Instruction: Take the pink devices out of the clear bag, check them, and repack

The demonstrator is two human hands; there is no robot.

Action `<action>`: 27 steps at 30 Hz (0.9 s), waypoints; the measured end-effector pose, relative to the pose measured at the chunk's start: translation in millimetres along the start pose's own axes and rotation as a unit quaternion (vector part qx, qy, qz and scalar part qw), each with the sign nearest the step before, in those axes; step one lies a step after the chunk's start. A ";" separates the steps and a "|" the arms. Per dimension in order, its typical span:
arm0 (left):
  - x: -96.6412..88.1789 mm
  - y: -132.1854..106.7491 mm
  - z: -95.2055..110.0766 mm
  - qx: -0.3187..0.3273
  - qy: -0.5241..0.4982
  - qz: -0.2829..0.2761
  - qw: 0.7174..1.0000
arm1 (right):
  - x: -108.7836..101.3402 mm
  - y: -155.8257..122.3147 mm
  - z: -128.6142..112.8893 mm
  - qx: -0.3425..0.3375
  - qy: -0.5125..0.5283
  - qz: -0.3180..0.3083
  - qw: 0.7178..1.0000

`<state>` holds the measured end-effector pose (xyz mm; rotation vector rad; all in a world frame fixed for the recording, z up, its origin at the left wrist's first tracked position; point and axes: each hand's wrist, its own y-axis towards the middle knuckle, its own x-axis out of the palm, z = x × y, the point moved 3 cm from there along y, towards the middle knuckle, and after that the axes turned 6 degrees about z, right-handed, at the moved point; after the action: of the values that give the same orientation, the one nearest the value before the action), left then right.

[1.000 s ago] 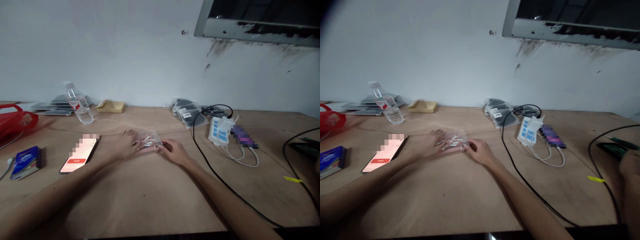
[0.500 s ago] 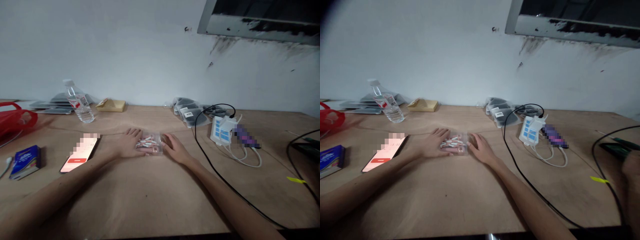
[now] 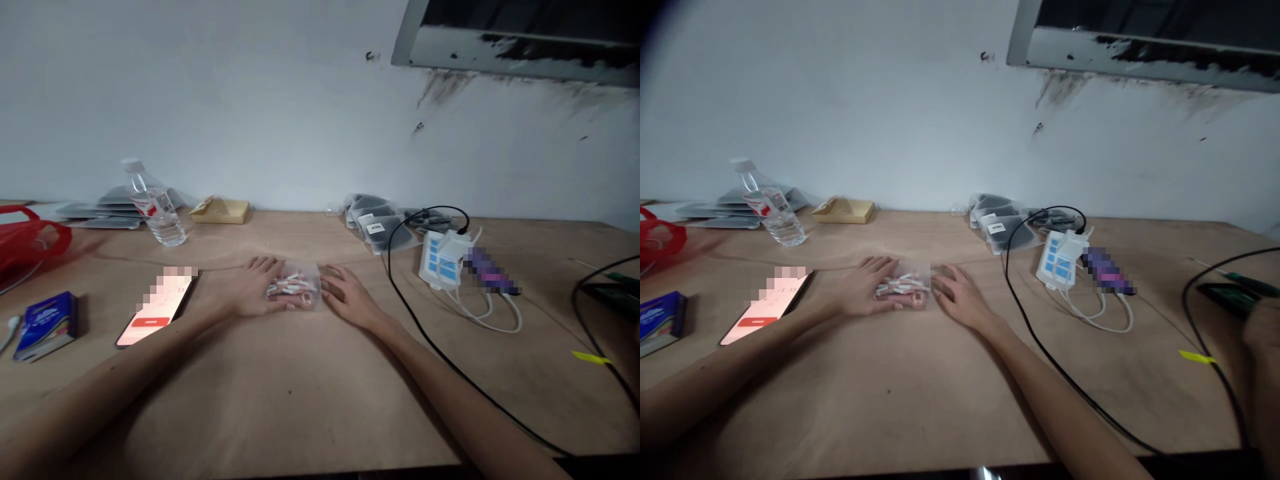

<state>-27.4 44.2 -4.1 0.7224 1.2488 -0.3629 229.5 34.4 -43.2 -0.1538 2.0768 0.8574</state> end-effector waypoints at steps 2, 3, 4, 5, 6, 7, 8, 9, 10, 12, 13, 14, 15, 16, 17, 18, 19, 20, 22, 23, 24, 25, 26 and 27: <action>-1.1 -0.4 0.7 0.000 -0.001 0.002 1.000 | -0.2 0.7 -4.2 -0.012 0.022 -0.004 1.000; -2.0 -0.6 1.3 0.003 -0.001 0.004 1.000 | -0.2 1.1 -5.9 -0.014 0.030 -0.006 0.999; -2.8 -0.8 2.0 0.007 -0.001 0.006 1.000 | -0.1 1.5 -7.0 -0.014 0.033 -0.007 0.999; -3.6 -0.9 2.6 0.011 -0.001 0.007 1.000 | 0.2 2.0 -7.8 -0.012 0.035 -0.008 0.999; -4.2 -0.9 3.1 0.015 -0.001 0.006 1.000 | 0.6 2.3 -8.2 -0.011 0.035 -0.010 0.999; -4.7 -0.8 3.5 0.019 -0.001 0.005 1.000 | 1.4 2.7 -8.5 -0.013 0.035 -0.012 0.999; -4.8 -0.7 3.8 0.023 -0.004 0.002 1.000 | 2.3 3.0 -8.7 -0.017 0.033 -0.015 0.999; -4.8 -0.5 3.8 0.026 -0.007 -0.002 1.000 | 3.3 3.3 -9.0 -0.023 0.030 -0.015 0.999; -4.5 -0.3 3.8 0.029 -0.010 -0.005 1.000 | 4.3 3.6 -9.3 -0.029 0.026 -0.012 0.999; -3.6 0.0 3.6 0.036 -0.012 -0.011 0.999 | 5.7 4.5 -10.4 -0.040 0.016 0.003 0.999; -3.0 0.0 3.6 0.040 -0.010 -0.013 0.999 | 6.1 5.0 -11.0 -0.044 0.010 0.014 0.999; -2.5 0.0 3.5 0.043 -0.007 -0.015 0.999 | 6.1 5.5 -11.8 -0.050 0.005 0.025 0.998; -2.1 -0.1 3.5 0.046 -0.004 -0.016 0.999 | 5.6 6.1 -12.6 -0.058 -0.001 0.036 0.998; -2.0 -0.3 3.3 0.048 -0.003 -0.016 0.999 | 4.7 6.7 -13.2 -0.065 -0.006 0.045 0.997; -2.1 -0.6 2.9 0.049 -0.003 -0.017 0.999 | 3.2 7.3 -13.2 -0.072 -0.012 0.054 0.996; -2.4 -0.9 2.0 0.047 -0.004 -0.018 0.999 | 0.9 7.8 -12.6 -0.078 -0.018 0.063 0.995; -2.8 -1.3 0.6 0.043 -0.003 -0.020 0.999 | -1.9 8.2 -11.2 -0.083 -0.024 0.070 0.994; -3.3 -1.7 -1.4 0.037 -0.001 -0.026 0.999 | -5.1 8.5 -9.0 -0.087 -0.029 0.076 0.993; -4.3 -2.7 -6.9 0.019 0.013 -0.043 0.999 | -12.1 8.3 -1.9 -0.091 -0.040 0.084 0.992; -4.8 -3.1 -9.7 0.011 0.022 -0.052 0.998 | -15.6 7.9 2.9 -0.089 -0.044 0.087 0.991; -5.0 -3.6 -12.2 0.006 0.029 -0.063 0.998 | -18.8 7.3 8.4 -0.082 -0.050 0.092 0.991; -4.9 -4.2 -14.0 0.004 0.033 -0.073 0.997 | -21.5 6.5 14.2 -0.069 -0.056 0.097 0.991; -4.4 -4.8 -15.1 0.003 0.035 -0.083 0.996 | -23.4 5.5 19.9 -0.052 -0.062 0.099 0.992; -3.5 -5.5 -15.5 0.001 0.036 -0.091 0.995 | -24.6 4.5 24.9 -0.034 -0.066 0.098 0.992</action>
<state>-43.1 50.1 -4.6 0.6289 1.3864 -0.4909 259.8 48.6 -32.0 0.0707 1.9619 1.0293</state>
